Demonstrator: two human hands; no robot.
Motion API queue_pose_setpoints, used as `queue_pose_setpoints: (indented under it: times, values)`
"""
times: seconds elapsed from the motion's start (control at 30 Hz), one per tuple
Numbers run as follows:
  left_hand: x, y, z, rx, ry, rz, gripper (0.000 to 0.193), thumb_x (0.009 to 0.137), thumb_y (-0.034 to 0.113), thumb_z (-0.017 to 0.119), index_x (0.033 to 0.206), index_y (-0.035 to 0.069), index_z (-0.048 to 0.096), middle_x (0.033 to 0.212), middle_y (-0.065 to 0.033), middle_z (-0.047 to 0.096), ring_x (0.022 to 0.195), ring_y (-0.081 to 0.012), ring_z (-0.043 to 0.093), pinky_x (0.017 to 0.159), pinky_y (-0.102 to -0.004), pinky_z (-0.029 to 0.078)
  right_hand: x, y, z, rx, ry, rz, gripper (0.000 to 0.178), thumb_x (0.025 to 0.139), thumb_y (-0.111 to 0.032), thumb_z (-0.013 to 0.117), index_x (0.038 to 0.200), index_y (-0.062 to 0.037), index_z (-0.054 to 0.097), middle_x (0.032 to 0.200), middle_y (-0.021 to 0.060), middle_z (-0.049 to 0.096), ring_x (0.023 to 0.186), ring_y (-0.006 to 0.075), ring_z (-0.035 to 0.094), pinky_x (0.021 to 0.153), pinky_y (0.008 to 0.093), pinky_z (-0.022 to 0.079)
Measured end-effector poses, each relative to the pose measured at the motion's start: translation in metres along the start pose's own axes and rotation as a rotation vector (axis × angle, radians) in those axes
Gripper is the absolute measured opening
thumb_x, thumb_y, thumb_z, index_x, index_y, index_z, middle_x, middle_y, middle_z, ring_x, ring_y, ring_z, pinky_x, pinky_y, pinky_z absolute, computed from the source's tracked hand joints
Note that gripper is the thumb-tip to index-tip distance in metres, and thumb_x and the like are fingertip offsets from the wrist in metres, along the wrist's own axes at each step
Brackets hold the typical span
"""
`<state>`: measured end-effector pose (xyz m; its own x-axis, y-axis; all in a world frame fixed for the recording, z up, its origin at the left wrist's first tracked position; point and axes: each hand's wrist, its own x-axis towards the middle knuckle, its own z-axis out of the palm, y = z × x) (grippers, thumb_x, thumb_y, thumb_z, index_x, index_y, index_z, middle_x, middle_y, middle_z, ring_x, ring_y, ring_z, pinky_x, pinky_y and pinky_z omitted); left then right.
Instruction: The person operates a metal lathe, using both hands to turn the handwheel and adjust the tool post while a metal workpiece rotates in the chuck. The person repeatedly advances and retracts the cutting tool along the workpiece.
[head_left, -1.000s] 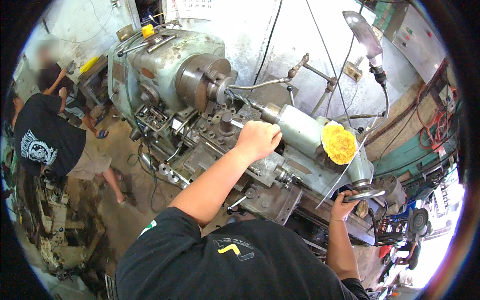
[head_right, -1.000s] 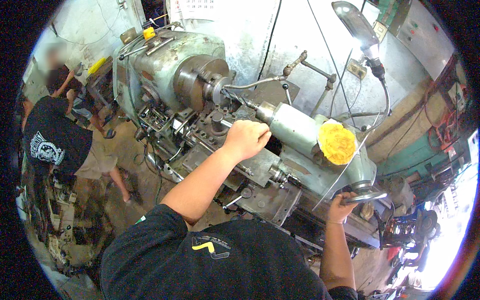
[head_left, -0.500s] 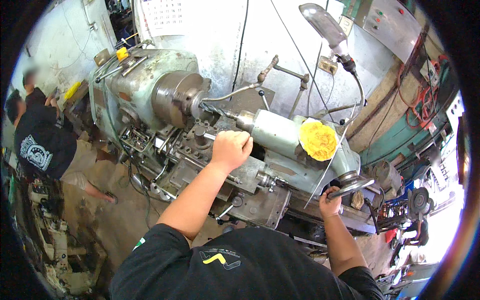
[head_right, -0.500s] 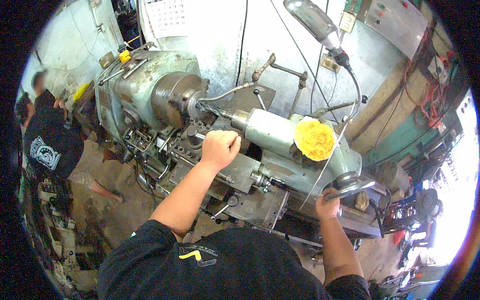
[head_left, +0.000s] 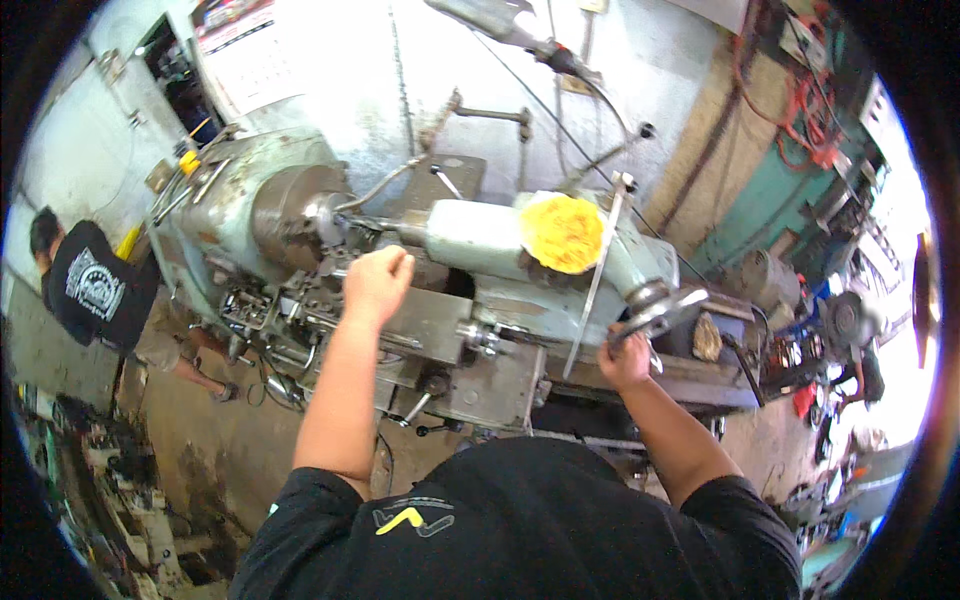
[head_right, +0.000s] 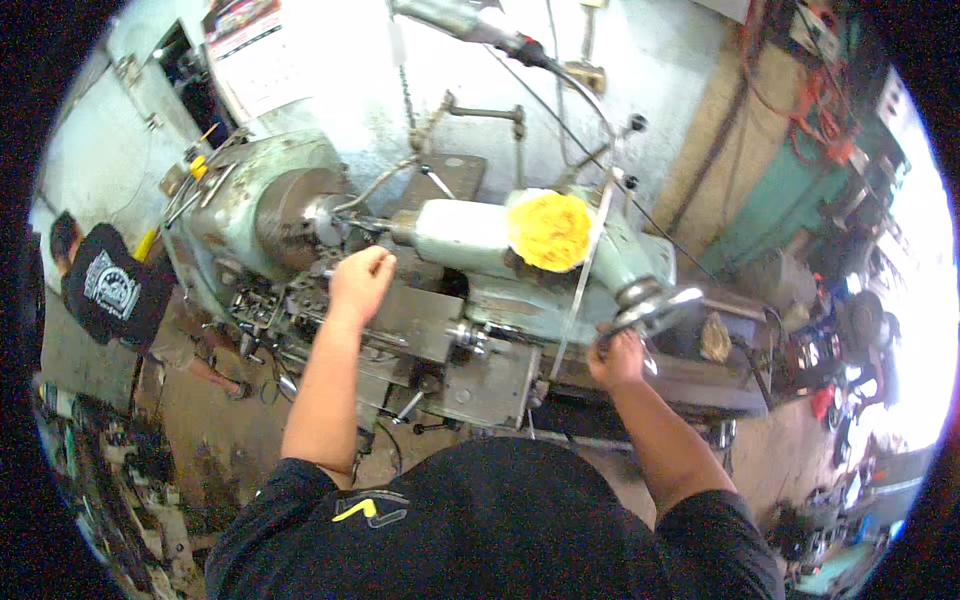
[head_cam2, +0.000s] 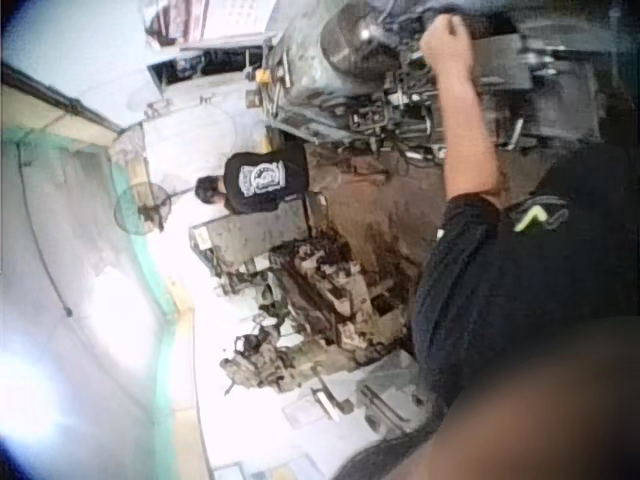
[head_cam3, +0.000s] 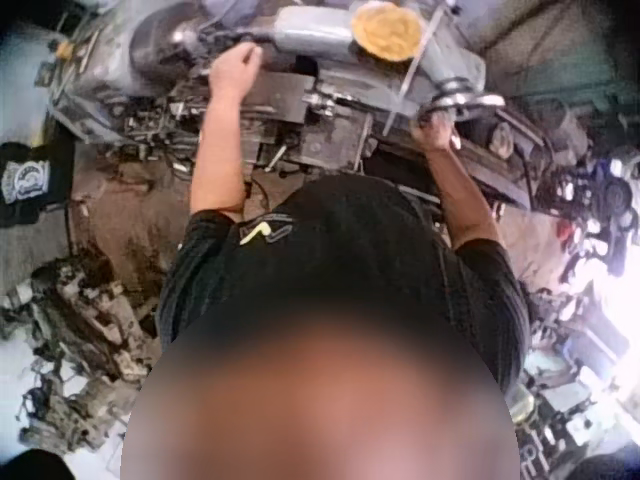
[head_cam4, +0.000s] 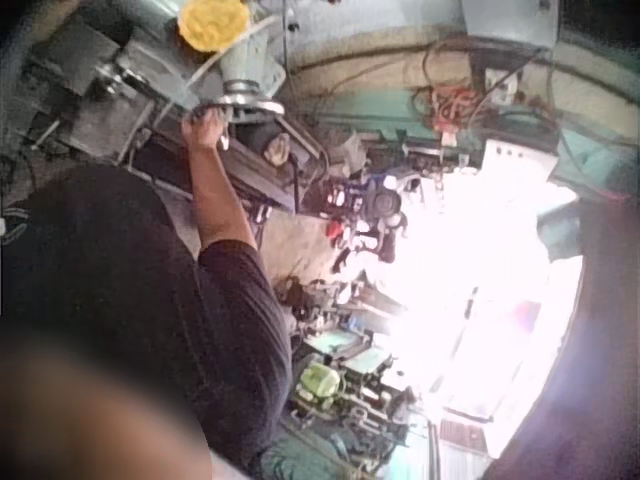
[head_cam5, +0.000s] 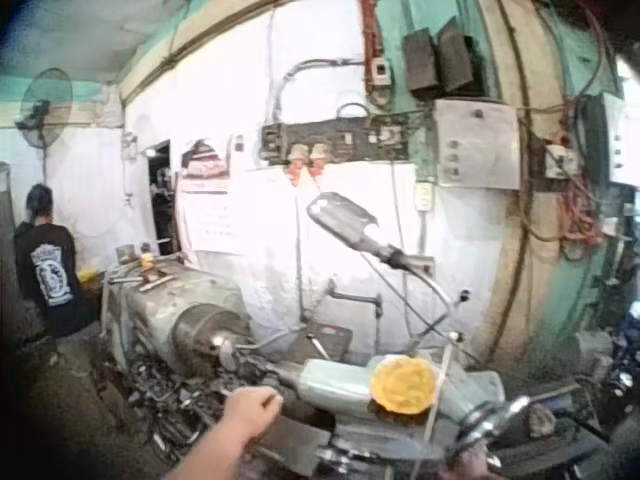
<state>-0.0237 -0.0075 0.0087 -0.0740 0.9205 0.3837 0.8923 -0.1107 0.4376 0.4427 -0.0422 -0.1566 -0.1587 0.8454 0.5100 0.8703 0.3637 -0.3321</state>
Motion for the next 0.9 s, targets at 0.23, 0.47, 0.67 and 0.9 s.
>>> queue_pose_setpoints:
  times: [0.23, 0.47, 0.67, 0.9]
  values:
    - [0.030, -0.010, -0.013, -0.286, -0.514, -0.315, 0.053, 0.103, 0.058, 0.057, 0.109, 0.008, 0.074, 0.082, -0.0020, 0.067, 0.075, -0.0147, 0.061, 0.076, -0.0336, 0.049, -0.014, -0.044, -0.060, 0.849, 0.145, 0.316, 0.042, 0.096, -0.021, 0.068, 0.130, -0.0014, 0.053, 0.121, 0.0109, 0.059, 0.114, 0.0267, 0.058, 0.104, 0.0418, 0.044]
    - [0.040, 0.004, -0.004, -0.014, -0.493, -0.416, 0.056, 0.100, 0.058, 0.059, 0.112, 0.007, 0.076, 0.084, -0.0080, 0.071, 0.076, -0.0185, 0.065, 0.077, -0.0372, 0.050, 0.054, -0.047, -0.125, 1.956, 0.435, 1.114, 0.056, 0.099, -0.040, 0.069, 0.137, -0.0026, 0.050, 0.129, 0.0104, 0.056, 0.124, 0.0258, 0.054, 0.112, 0.0406, 0.041]
    - [0.032, 0.018, -0.006, 0.229, -0.377, -0.296, 0.051, 0.097, 0.051, 0.063, 0.120, 0.008, 0.075, 0.110, -0.0159, 0.077, 0.105, -0.0331, 0.072, 0.094, -0.0444, 0.053, 0.088, -0.046, -0.139, 1.846, 0.193, 1.229, 0.061, 0.096, -0.052, 0.069, 0.135, -0.0079, 0.054, 0.124, 0.0059, 0.064, 0.121, 0.0247, 0.059, 0.114, 0.0439, 0.035]
    - [0.019, 0.030, -0.001, 0.172, -0.133, -0.388, 0.040, 0.097, 0.045, 0.063, 0.112, 0.010, 0.076, 0.107, -0.0158, 0.076, 0.104, -0.0353, 0.071, 0.092, -0.0468, 0.053, 0.093, -0.055, -0.117, 1.541, 0.274, 1.173, 0.033, 0.100, -0.033, 0.071, 0.115, -0.0067, 0.059, 0.104, 0.0042, 0.059, 0.091, 0.0178, 0.060, 0.081, 0.0370, 0.051]
